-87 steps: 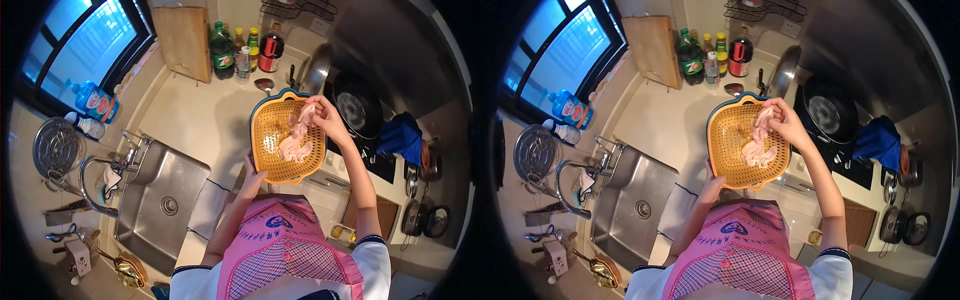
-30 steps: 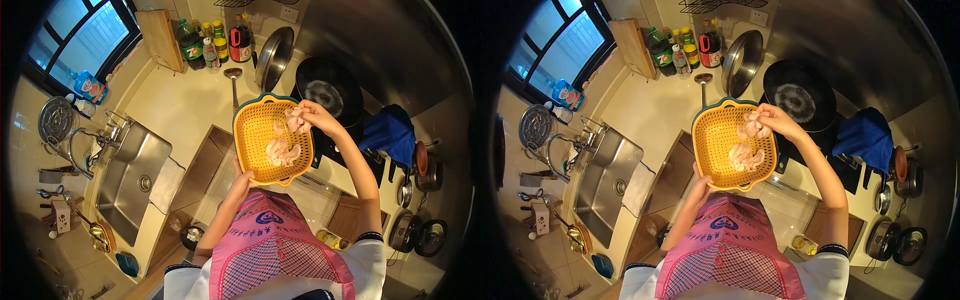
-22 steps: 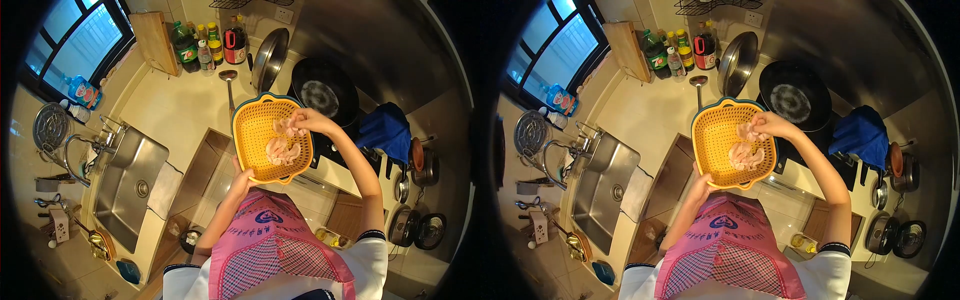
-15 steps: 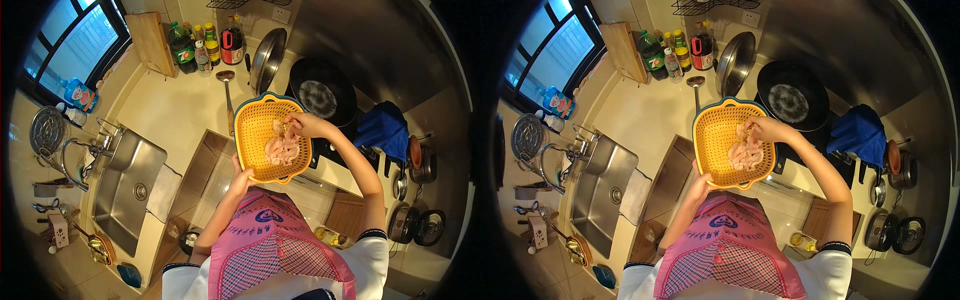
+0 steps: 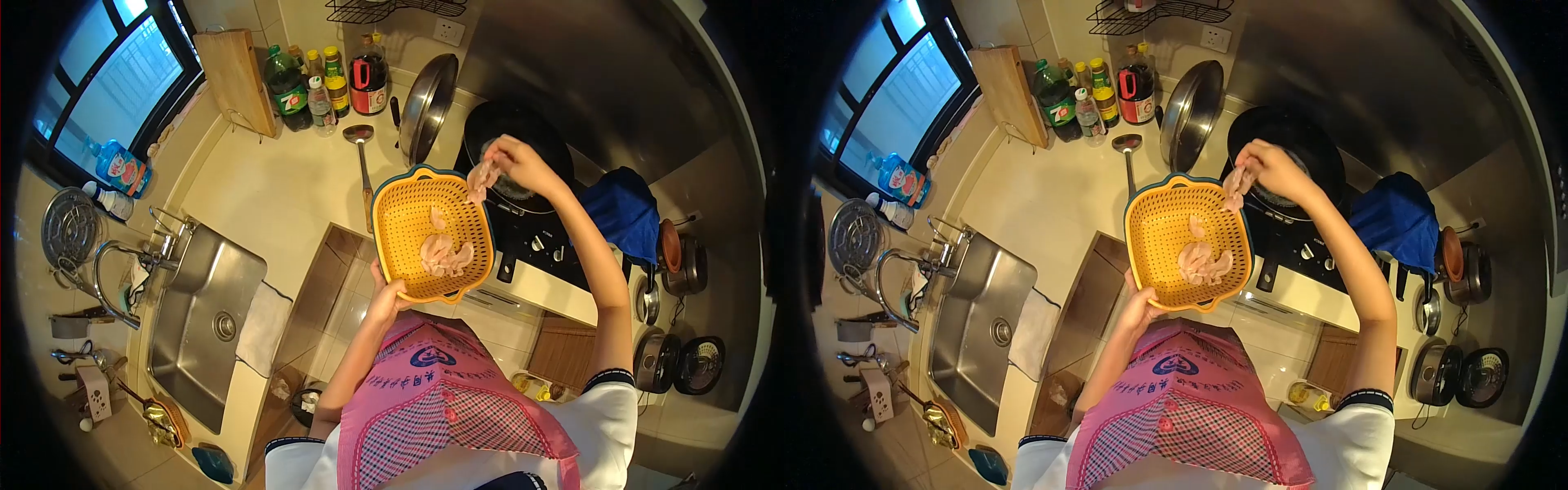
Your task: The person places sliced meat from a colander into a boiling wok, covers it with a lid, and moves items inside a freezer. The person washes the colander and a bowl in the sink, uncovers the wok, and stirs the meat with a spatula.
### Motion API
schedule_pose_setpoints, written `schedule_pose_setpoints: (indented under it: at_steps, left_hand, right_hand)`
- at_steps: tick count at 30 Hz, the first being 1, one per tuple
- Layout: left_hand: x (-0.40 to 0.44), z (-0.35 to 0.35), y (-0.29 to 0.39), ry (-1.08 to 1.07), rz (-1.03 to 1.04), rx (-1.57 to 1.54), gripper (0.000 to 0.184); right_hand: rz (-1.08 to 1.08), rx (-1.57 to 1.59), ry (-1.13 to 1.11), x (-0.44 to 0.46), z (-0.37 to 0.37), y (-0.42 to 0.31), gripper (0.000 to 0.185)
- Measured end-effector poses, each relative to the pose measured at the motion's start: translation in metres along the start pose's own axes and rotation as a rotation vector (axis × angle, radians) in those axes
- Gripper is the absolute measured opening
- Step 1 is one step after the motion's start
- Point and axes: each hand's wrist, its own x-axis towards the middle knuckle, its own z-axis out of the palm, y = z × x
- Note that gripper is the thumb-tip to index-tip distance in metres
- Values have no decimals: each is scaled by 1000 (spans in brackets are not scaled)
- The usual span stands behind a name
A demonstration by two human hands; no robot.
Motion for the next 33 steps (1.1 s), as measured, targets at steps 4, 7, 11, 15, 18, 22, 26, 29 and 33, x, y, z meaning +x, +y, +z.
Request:
schedule_pose_setpoints:
  at_steps: [4, 7, 11, 15, 18, 22, 26, 29, 33]
  left_hand:
    - [4, -6, -3, 40, -9, 2, 68]
    - [3, -9, -3, 71, -5, 5, 67]
    - [-1, -9, -3, 106, -1, -3, 65]
    - [-8, -12, -2, 136, -7, 4, 67]
    - [-16, -16, -3, 195, 0, -15, 71]
    - [-25, -24, -6, 265, 20, -11, 73]
    - [-36, -21, -2, 317, 12, 4, 72]
    - [-41, -19, 1, 354, -25, 17, 71]
    - [-40, -20, -2, 319, -10, 1, 70]
  right_hand:
    - [68, 82, 47, 8, -23, 36, 11]
    - [199, 71, -4, 11, -42, 49, 11]
    - [252, -76, -117, 13, -53, 99, 14]
    - [340, -397, -245, 14, -49, 155, 15]
    - [446, -522, -178, 17, -41, 195, 16]
    - [659, -463, -31, 18, -32, 239, 13]
    - [843, -684, -80, 3, -30, 243, 13]
    - [819, -833, 136, -11, -35, 239, 13]
    - [571, -602, 175, -15, -54, 190, 12]
